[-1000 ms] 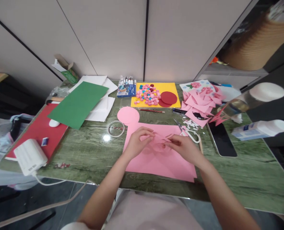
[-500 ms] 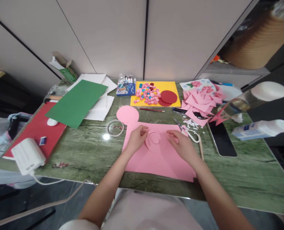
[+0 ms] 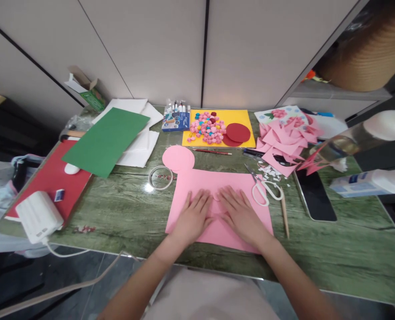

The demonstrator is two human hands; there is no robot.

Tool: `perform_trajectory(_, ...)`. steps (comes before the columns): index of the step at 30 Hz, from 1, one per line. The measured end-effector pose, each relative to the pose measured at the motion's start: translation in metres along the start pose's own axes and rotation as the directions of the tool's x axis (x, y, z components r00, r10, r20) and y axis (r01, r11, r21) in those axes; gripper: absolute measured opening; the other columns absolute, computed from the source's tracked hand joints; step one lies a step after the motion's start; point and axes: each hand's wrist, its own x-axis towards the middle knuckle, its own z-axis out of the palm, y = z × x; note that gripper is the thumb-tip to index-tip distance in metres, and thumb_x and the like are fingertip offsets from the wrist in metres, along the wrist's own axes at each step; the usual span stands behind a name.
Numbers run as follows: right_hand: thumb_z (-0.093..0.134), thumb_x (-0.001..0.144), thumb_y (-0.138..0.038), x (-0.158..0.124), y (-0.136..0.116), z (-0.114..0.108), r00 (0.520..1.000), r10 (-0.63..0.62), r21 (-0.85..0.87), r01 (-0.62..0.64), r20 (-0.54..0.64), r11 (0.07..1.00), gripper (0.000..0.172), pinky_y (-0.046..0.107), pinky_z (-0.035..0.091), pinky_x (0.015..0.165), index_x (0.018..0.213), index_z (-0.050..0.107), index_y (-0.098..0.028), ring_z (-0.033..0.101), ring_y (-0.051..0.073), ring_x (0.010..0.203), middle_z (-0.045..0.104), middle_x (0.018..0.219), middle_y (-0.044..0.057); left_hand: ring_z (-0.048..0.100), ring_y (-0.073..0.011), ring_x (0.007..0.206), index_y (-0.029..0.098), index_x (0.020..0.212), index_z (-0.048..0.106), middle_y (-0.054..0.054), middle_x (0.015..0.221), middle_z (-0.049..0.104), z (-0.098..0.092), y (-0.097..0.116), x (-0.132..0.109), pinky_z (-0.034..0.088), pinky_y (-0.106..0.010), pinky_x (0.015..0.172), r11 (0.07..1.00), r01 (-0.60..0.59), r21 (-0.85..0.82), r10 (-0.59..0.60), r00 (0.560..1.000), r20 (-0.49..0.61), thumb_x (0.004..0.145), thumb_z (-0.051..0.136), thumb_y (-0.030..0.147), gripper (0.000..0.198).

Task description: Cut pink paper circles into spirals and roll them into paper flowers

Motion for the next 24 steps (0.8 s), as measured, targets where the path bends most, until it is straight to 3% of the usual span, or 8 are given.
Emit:
perform_trajectory(5,0.038,0.088,-0.045,0.001,-0.001,0.004,0.999,-0.007,-0.075,0.01,0.046,0.997,0.064,0.06,0.012,0.107,0.143,0.015,-0.021,0.008,0.028,0.138,0.021,0.149,0.005,0.019,-0.0265,0.136,0.012,0.139,0.024,-0.012,0.146,0.027,0.006,0.003,0.0,0.009,-0.053,0.111,0.999,0.023,0.035,-0.023,1.0,-0.005,0.088,0.031,0.048,0.063)
perform_trajectory(10,0.038,0.088,-0.048,0.001,0.007,-0.001,0.997,-0.061,-0.063,0.064,0.046,0.996,0.064,0.058,0.014,0.107,0.143,0.016,-0.023,0.009,0.027,0.138,0.022,0.149,0.005,0.018,-0.027,0.136,0.011,0.14,0.021,-0.012,0.146,0.025,0.004,0.012,-0.005,0.012,-0.053,0.111,0.998,0.049,0.04,-0.048,0.999,-0.016,0.088,0.031,0.048,0.064)
perform_trajectory(17,0.034,0.09,-0.041,0.01,0.005,-0.006,0.997,-0.074,-0.079,0.074,-0.003,0.994,0.063,0.052,0.012,0.111,0.144,0.012,-0.017,0.011,0.024,0.138,0.022,0.149,0.007,0.029,-0.0242,0.133,0.011,0.134,0.035,-0.012,0.14,0.039,-0.002,0.007,-0.025,0.016,-0.048,0.112,1.0,-0.014,0.007,0.014,1.0,-0.003,0.09,0.033,0.039,0.053)
perform_trajectory(24,0.029,0.091,-0.042,0.027,-0.003,0.004,0.995,-0.091,-0.079,0.093,0.031,0.993,0.061,0.052,0.014,0.11,0.143,0.015,-0.013,0.013,0.024,0.138,0.022,0.148,0.01,0.031,-0.026,0.132,0.011,0.131,0.04,-0.013,0.139,0.04,0.001,0.014,-0.028,0.02,-0.048,0.11,0.999,0.033,-0.015,-0.034,0.999,-0.038,0.088,0.037,0.04,0.052)
